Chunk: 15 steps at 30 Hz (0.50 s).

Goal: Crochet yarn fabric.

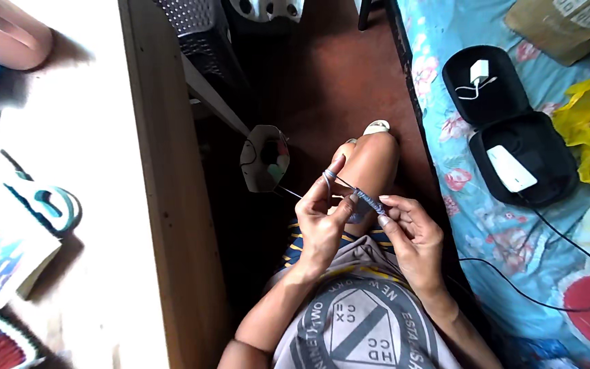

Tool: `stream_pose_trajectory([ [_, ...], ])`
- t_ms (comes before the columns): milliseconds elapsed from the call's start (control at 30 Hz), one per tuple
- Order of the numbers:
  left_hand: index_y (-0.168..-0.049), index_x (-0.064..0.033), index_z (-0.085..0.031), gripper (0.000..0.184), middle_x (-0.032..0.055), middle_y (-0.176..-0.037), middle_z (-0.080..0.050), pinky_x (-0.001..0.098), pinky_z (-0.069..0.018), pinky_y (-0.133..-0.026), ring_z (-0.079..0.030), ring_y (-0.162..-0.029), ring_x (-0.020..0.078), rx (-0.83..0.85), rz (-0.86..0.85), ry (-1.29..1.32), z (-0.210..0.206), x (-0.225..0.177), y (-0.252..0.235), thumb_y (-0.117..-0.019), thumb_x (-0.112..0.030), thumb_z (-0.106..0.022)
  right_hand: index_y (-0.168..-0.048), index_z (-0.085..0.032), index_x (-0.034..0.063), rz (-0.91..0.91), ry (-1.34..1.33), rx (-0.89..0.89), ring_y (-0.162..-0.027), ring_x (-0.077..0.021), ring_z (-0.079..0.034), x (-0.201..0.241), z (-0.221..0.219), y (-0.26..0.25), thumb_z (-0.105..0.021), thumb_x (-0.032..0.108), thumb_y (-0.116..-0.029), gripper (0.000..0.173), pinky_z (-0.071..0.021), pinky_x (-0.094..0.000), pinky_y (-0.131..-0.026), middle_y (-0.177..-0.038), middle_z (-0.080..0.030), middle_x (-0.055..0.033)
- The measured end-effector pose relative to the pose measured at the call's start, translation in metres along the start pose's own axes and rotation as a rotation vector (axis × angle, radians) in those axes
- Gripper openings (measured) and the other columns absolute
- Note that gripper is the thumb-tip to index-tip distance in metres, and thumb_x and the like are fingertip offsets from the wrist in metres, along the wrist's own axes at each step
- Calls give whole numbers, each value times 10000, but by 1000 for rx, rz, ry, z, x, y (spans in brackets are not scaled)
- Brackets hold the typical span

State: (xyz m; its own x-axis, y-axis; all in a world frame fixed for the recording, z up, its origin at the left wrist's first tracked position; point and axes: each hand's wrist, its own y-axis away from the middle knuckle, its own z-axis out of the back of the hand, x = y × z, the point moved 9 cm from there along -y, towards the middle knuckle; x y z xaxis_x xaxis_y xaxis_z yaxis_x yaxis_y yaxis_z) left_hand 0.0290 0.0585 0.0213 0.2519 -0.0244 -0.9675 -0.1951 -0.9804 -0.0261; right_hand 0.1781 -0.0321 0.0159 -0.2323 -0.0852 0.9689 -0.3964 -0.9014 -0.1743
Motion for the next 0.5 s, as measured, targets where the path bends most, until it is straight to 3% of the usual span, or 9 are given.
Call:
stream_pose_trajectory([
  [133,-1428,-23,-570,602,27,-860,-729,252,-593,-676,-683,-719,80,19,80,80,-1,5,-2,-849,129,-626,-1017,-770,-2,300,467,-145,-770,-97,-645,23,0,9,-597,56,-981,186,-518,-182,-691,-848,-694,-113],
  [300,-1382,-12,-610,557,27,-811,-710,234,-568,-667,-653,-683,68,64,128,94,2,7,-7,-844,131,-626,-997,-798,47,474,702,-194,-710,-179,-647,36,-2,14,-599,39,-964,202,-502,-245,-606,-789,-680,-124],
  [400,-1399,-15,-593,569,27,-793,-692,216,-550,-648,-625,-656,58,119,169,89,2,8,-10,-848,124,-628,-999,-803,46,452,666,-172,-706,-167,-647,35,-1,12,-599,35,-967,207,-496,-241,-603,-787,-684,-123],
  [500,-1398,-15,-595,584,35,-818,-700,223,-563,-658,-640,-672,65,121,154,95,-1,7,-8,-835,134,-639,-1048,-761,-26,216,271,-57,-799,-24,-637,14,4,5,-609,31,-979,177,-526,-138,-728,-885,-699,-78],
])
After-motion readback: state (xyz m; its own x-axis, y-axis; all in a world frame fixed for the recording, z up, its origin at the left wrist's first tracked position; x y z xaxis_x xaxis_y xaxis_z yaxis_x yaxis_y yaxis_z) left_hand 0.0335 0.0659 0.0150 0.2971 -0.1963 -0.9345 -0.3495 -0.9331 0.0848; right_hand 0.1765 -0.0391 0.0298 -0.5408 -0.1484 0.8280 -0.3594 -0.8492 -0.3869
